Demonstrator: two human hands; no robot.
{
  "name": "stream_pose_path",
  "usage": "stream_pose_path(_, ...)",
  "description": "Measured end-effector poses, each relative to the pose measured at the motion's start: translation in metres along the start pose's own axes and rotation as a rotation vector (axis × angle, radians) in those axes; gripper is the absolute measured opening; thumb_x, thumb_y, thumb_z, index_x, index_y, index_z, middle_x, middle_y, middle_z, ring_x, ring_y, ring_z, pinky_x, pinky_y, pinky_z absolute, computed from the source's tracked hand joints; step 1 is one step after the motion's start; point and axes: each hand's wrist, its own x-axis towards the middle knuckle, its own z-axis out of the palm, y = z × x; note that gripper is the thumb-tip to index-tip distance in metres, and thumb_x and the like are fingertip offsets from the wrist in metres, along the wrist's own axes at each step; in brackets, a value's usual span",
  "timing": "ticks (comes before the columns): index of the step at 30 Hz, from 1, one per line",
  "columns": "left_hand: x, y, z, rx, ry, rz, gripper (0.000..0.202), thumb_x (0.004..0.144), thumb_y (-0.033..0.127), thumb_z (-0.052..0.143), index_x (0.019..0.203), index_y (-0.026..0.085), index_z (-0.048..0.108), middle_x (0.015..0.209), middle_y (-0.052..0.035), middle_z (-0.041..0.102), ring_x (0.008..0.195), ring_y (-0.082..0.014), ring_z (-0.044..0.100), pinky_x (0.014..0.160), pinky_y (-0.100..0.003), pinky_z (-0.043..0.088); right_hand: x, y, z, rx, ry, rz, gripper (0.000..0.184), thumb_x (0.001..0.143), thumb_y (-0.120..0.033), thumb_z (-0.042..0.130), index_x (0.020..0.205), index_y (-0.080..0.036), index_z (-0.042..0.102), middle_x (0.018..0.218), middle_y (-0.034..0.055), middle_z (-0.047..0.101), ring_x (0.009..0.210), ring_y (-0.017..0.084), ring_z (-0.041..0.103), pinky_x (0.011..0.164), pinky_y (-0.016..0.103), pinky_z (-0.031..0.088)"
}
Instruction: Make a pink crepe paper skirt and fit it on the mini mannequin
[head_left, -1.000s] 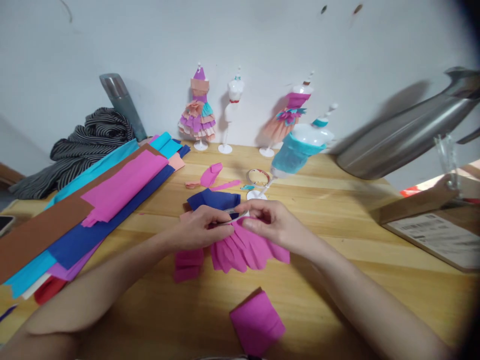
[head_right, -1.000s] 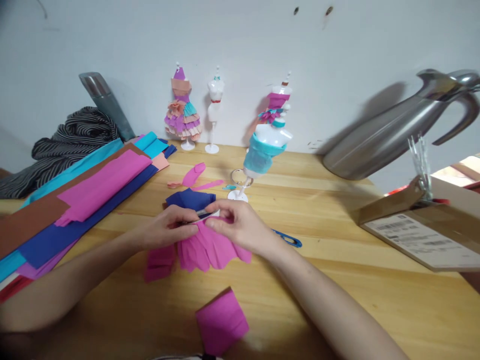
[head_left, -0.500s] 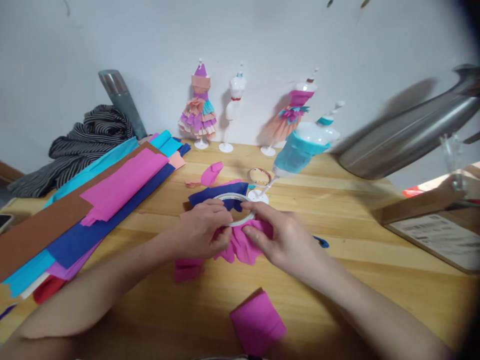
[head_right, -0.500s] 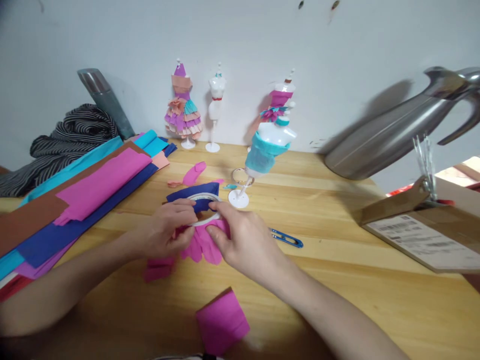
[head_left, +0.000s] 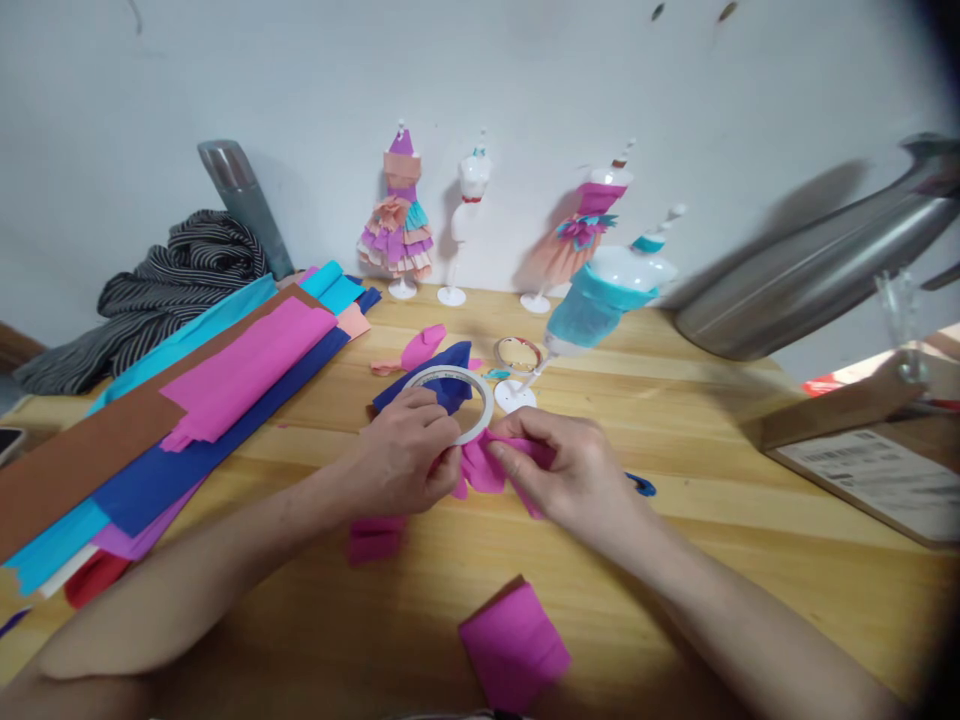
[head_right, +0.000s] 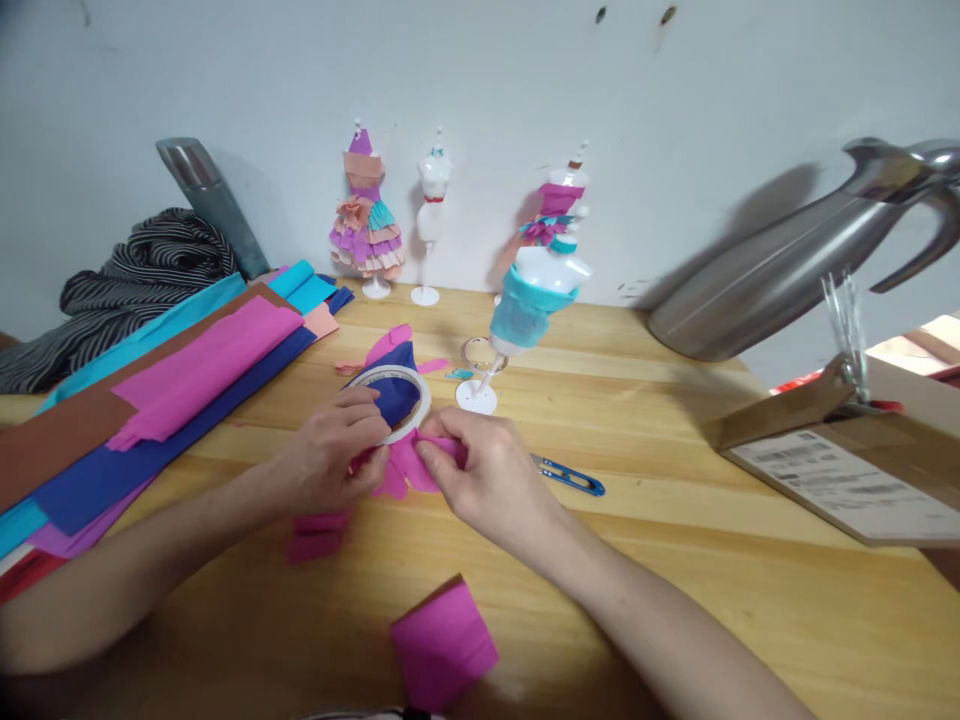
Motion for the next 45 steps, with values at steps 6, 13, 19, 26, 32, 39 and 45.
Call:
stream_pose_path(6, -0.0001, -0.0006, 0.0017, -0.021, -0.011, -0.02, 0.023, 0.078, 0.008, 0.044, 0.06, 0.02, 0.038, 0.054, 0.0022, 0.044, 0.058, -0.0135, 0.04, 0.067, -0.029, 0.045, -0.0047, -0.0049, 0.0032, 0.134, -0.114, 0.008, 0.017, 0.086, -0.021, 0.053, 0.07, -0.017, 0.057, 0.054, -0.0025, 0.052, 0.047, 0.009, 0.041, 0.045, 0.022, 0.032)
stream_pose_path(13, -0.0028, 0.001, 0.0022, -0.052, -0.034, -0.02, 0.021, 0.08, 0.009, 0.045, 0.062, 0.02, 0.042, 0.057, 0.0023, 0.047, 0.06, -0.013, 0.042, 0.074, -0.03, 0.049, -0.0041, -0.0042, -0.0006, 0.167, -0.214, -0.059, 0.016, 0.086, -0.021, 0.054, 0.071, -0.017, 0.058, 0.06, -0.0006, 0.056, 0.054, 0.011, 0.046, 0.051, 0.024, 0.035)
stream_pose_path(19, -0.0011, 0.0015, 0.0019, 0.006, -0.006, -0.014, 0.023, 0.079, 0.009, 0.045, 0.06, 0.021, 0.039, 0.055, 0.0023, 0.046, 0.057, -0.0133, 0.042, 0.072, -0.03, 0.05, -0.0042, -0.0063, -0.0023, 0.017, -0.083, -0.013, 0.021, 0.085, -0.031, 0.062, 0.071, -0.019, 0.052, 0.061, -0.0022, 0.051, 0.055, 0.011, 0.044, 0.052, 0.024, 0.034)
stream_pose_path(26, -0.0022, 0.0061, 0.004, 0.086, 0.019, -0.034, 0.024, 0.081, 0.01, 0.047, 0.061, 0.021, 0.041, 0.057, -0.0006, 0.05, 0.064, -0.0169, 0.049, 0.072, -0.032, 0.05, -0.006, 0.0001, 0.0066, -0.137, 0.039, -0.085, 0.018, 0.088, -0.016, 0.052, 0.071, -0.017, 0.057, 0.057, -0.002, 0.053, 0.051, 0.01, 0.044, 0.051, 0.024, 0.034)
stream_pose_path(32, -0.0017, 0.0077, 0.0036, 0.048, -0.016, -0.051, 0.023, 0.081, 0.01, 0.045, 0.061, 0.021, 0.041, 0.056, 0.0001, 0.05, 0.06, -0.0154, 0.047, 0.071, -0.032, 0.05, -0.0058, -0.0018, 0.0064, -0.11, -0.047, -0.212, 0.019, 0.086, -0.01, 0.049, 0.07, -0.017, 0.056, 0.059, -0.0013, 0.053, 0.053, 0.01, 0.046, 0.051, 0.022, 0.035)
stream_pose_path(39, -0.0025, 0.0072, 0.0044, 0.007, -0.014, -0.046, 0.023, 0.078, 0.009, 0.045, 0.059, 0.02, 0.039, 0.054, 0.0016, 0.046, 0.057, -0.0134, 0.043, 0.075, -0.032, 0.051, -0.0031, -0.0025, 0.0028, -0.028, -0.056, -0.074, 0.019, 0.086, -0.016, 0.053, 0.067, -0.017, 0.056, 0.056, -0.0019, 0.053, 0.051, 0.01, 0.043, 0.05, 0.023, 0.034)
stream_pose_path(45, -0.0024, 0.0056, 0.0036, -0.015, -0.038, -0.042, 0.024, 0.077, 0.008, 0.045, 0.059, 0.021, 0.036, 0.054, 0.0024, 0.043, 0.057, -0.013, 0.038, 0.073, -0.031, 0.049, 0.0025, 0.0018, -0.0009, 0.042, -0.063, 0.061, 0.02, 0.084, -0.024, 0.058, 0.066, -0.017, 0.057, 0.053, -0.0025, 0.051, 0.049, 0.01, 0.04, 0.048, 0.024, 0.032)
